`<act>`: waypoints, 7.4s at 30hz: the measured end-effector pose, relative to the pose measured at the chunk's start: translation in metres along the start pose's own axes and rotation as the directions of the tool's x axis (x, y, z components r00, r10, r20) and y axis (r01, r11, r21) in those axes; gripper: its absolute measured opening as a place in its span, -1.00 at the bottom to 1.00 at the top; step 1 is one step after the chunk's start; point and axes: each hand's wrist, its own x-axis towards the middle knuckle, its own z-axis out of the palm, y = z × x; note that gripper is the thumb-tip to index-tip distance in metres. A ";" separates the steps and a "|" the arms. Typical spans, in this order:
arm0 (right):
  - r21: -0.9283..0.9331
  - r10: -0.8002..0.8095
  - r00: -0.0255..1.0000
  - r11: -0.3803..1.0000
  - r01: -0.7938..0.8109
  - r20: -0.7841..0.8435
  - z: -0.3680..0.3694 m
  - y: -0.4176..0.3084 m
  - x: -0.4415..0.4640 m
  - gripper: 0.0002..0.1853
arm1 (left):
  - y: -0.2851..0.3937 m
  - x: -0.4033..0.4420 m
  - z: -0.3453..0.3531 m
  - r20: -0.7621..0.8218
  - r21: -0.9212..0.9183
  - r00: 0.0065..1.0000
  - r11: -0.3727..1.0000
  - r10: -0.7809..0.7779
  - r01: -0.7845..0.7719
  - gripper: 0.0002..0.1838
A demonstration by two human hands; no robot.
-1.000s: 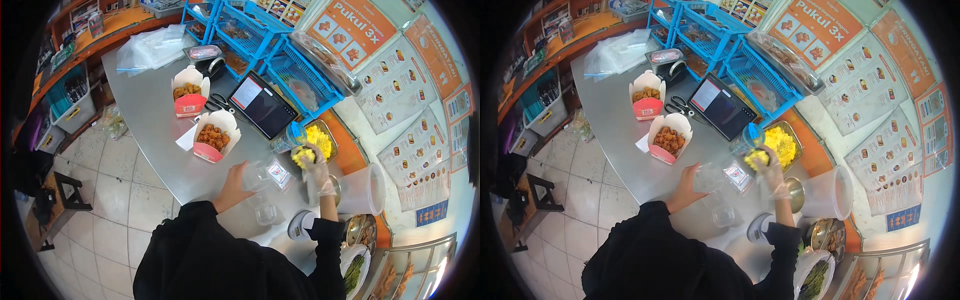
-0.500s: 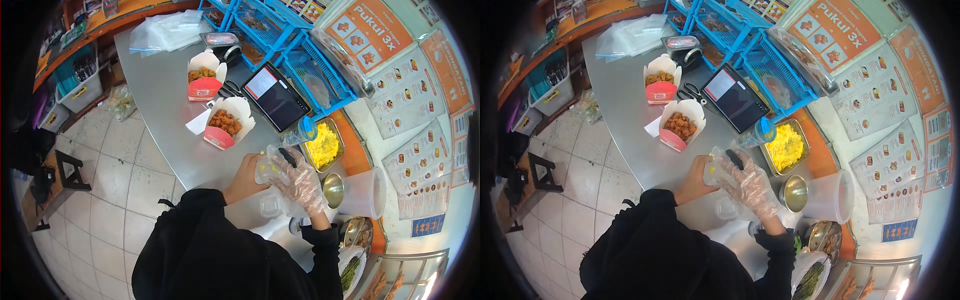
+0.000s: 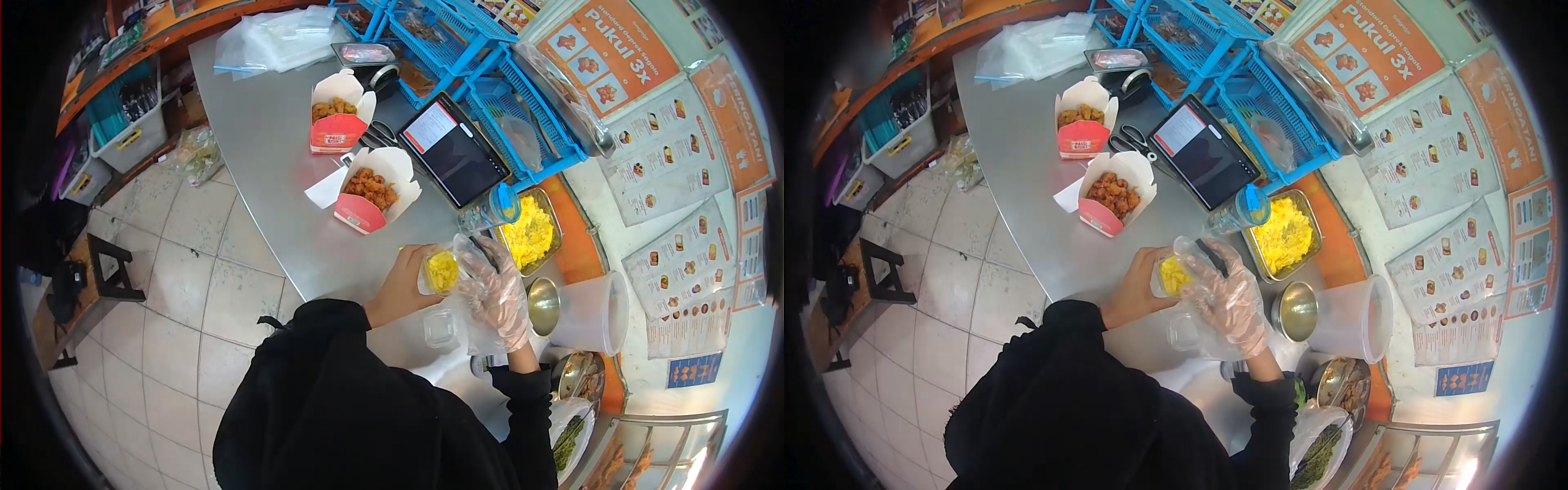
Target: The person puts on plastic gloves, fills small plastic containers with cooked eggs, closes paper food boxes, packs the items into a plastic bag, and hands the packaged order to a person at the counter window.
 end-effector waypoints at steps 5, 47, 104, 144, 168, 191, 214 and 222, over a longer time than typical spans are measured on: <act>0.034 0.062 0.957 0.997 -0.074 0.283 0.000 -0.004 0.003 -0.60 | -0.005 -0.003 0.002 -0.030 0.045 1.000 0.999 0.006 -0.004 -0.19; -0.617 0.612 0.786 0.652 -0.442 0.085 0.091 0.382 -0.060 -0.52 | -0.062 -0.045 -0.038 -0.118 0.542 0.926 0.758 -0.360 0.364 -0.20; 0.273 0.594 0.796 0.789 -0.550 -0.116 0.087 0.179 -0.032 -0.64 | -0.059 -0.066 -0.049 -0.116 0.429 0.964 0.864 -0.237 0.264 -0.29; 0.542 0.705 0.709 0.590 -0.598 0.014 0.064 0.091 -0.087 -0.57 | -0.066 -0.054 -0.047 -0.056 0.492 0.971 0.840 -0.231 0.228 -0.19; 0.327 0.614 0.752 0.780 -0.533 -0.239 0.100 0.051 -0.088 -0.59 | -0.072 -0.059 -0.051 -0.003 0.503 0.978 0.845 -0.208 0.181 -0.18; 0.301 0.708 0.386 0.638 -0.709 -0.591 -0.044 0.169 -0.166 -0.54 | -0.071 -0.064 -0.041 -0.097 0.600 0.982 0.778 -0.159 0.185 -0.04; -0.098 0.414 0.509 -0.838 0.537 -0.755 -0.047 0.170 -0.127 -0.53 | -0.022 -0.075 0.105 0.602 0.336 0.793 0.870 0.096 -0.361 -0.83; 0.357 0.292 0.621 -0.611 0.706 -0.727 -0.065 0.111 -0.077 -0.46 | 0.016 -0.061 0.085 0.560 0.147 0.827 0.988 -0.046 -0.045 -0.81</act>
